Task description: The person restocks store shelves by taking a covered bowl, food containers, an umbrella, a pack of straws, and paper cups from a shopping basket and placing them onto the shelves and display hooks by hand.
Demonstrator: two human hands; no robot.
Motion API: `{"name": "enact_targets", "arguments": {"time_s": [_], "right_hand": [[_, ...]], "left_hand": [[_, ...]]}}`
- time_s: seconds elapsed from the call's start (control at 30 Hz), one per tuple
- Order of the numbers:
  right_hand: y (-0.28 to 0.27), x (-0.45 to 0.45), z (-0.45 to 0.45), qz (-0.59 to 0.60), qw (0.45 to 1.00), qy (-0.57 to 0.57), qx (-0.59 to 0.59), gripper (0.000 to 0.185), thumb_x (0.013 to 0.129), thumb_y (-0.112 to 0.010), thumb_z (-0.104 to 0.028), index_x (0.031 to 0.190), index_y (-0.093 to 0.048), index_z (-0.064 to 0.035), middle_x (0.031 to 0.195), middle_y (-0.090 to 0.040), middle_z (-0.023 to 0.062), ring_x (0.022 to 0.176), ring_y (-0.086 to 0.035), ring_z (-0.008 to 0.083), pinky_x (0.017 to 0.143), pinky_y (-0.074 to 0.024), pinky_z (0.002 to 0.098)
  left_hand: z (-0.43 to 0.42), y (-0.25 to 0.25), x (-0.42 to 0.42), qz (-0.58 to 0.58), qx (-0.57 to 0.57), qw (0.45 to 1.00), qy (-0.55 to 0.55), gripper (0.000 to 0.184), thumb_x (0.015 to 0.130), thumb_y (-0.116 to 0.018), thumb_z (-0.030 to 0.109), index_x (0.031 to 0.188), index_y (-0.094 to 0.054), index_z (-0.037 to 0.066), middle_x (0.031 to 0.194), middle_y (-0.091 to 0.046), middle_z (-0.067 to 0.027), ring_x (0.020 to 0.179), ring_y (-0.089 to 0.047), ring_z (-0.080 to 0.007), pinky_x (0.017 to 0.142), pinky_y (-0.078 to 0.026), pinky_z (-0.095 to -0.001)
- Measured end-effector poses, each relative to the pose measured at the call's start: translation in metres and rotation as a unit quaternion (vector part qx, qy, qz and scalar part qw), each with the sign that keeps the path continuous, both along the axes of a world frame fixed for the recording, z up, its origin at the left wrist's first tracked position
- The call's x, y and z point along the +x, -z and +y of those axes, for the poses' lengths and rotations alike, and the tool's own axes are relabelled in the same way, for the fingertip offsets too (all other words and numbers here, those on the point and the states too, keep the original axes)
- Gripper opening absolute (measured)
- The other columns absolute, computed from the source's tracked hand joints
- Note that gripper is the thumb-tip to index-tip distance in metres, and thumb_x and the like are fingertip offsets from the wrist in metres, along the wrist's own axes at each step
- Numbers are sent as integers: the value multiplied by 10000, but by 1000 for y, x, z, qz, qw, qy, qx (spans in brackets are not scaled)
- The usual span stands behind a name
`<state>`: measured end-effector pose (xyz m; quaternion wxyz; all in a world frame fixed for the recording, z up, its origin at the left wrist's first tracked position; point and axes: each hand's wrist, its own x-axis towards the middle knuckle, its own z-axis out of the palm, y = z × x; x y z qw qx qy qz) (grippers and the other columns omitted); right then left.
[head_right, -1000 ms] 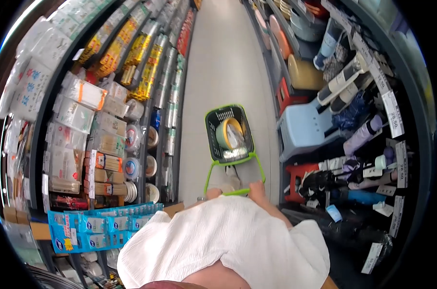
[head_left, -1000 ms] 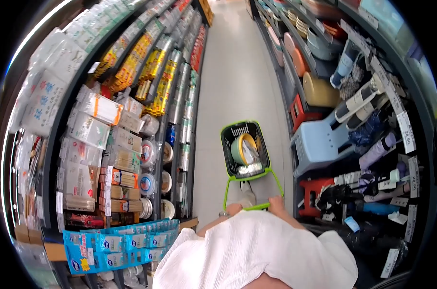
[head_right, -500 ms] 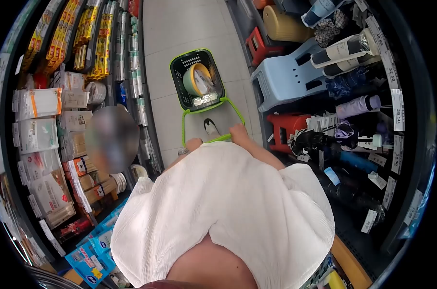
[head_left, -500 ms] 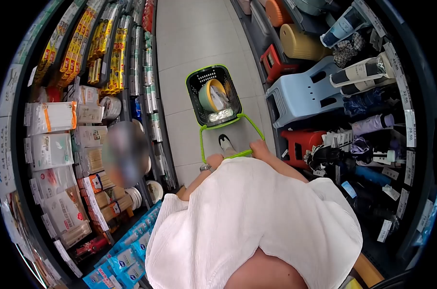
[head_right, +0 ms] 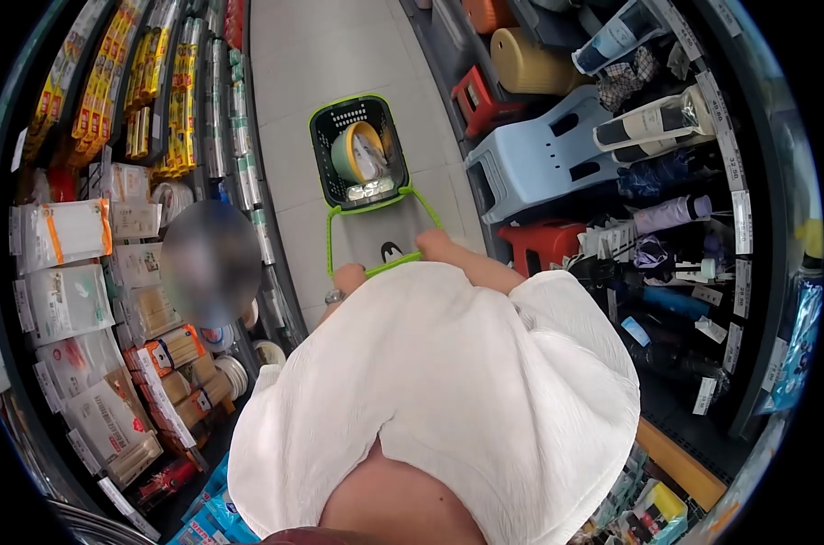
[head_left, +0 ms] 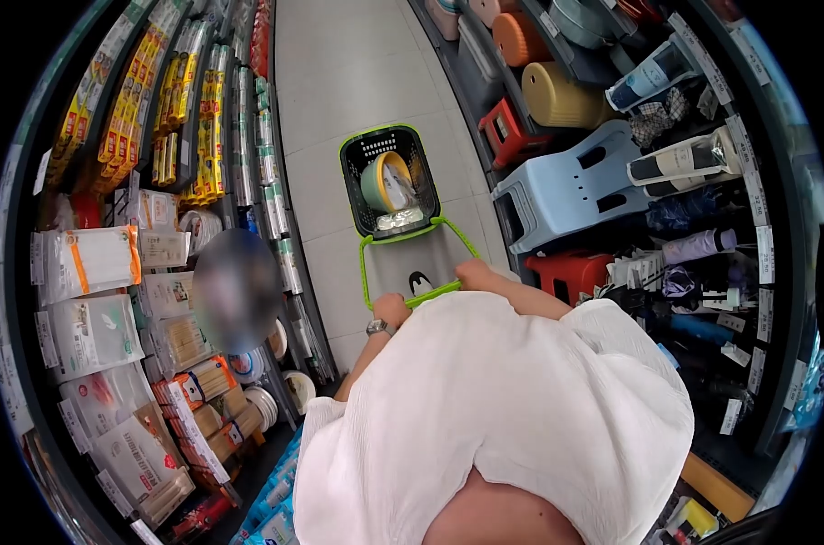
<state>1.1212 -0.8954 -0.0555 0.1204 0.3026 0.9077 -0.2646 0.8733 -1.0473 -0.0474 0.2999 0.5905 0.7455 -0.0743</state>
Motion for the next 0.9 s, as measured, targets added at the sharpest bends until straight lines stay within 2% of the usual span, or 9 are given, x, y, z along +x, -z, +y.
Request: {"name": "enact_targets", "arguments": {"time_s": [0.2,0.37,0.57,0.73,0.9], "right_hand": [[29,-19,22,-4,999,-22,-24,171,740,-683,-203,768,-713,-38,787,-677,229,790,-687,413,701,-550,512],[22,-35,50,-4,998,-39,-46,176,752,-648,-187,768,-710,-24,795,-677,238,798,-691,418,710,-552,515],[25,-63,112,-9,995,-70,-77,189,748,-644,-177,779,-709,-1,820,-687,249,795,-693,424,705,-552,520],[42,-77,184,15,995,-74,-65,182,739,-651,-164,780,-708,4,819,-691,242,794,-694,426,711,-556,514],[1,-82,273,47,994,-77,-56,170,717,-684,-160,783,-706,-6,831,-696,236,807,-696,425,722,-556,514]], "left_hand": [[12,11,-20,8,1,1000,12,396,813,-657,449,838,-758,67,832,-722,-184,797,-712,-366,707,-573,-471],[28,19,-37,-4,13,1000,10,453,816,-659,509,823,-757,67,817,-718,-188,786,-711,-369,697,-571,-469],[78,24,-58,1,13,1000,-2,433,827,-651,485,808,-749,64,806,-714,-191,756,-710,-362,669,-568,-461],[138,59,-65,50,-26,998,-34,291,855,-615,337,855,-749,79,826,-716,-192,770,-710,-369,671,-565,-460],[220,63,-67,19,-3,998,-57,234,850,-607,281,874,-745,93,824,-709,-195,800,-705,-376,674,-563,-467]]}}
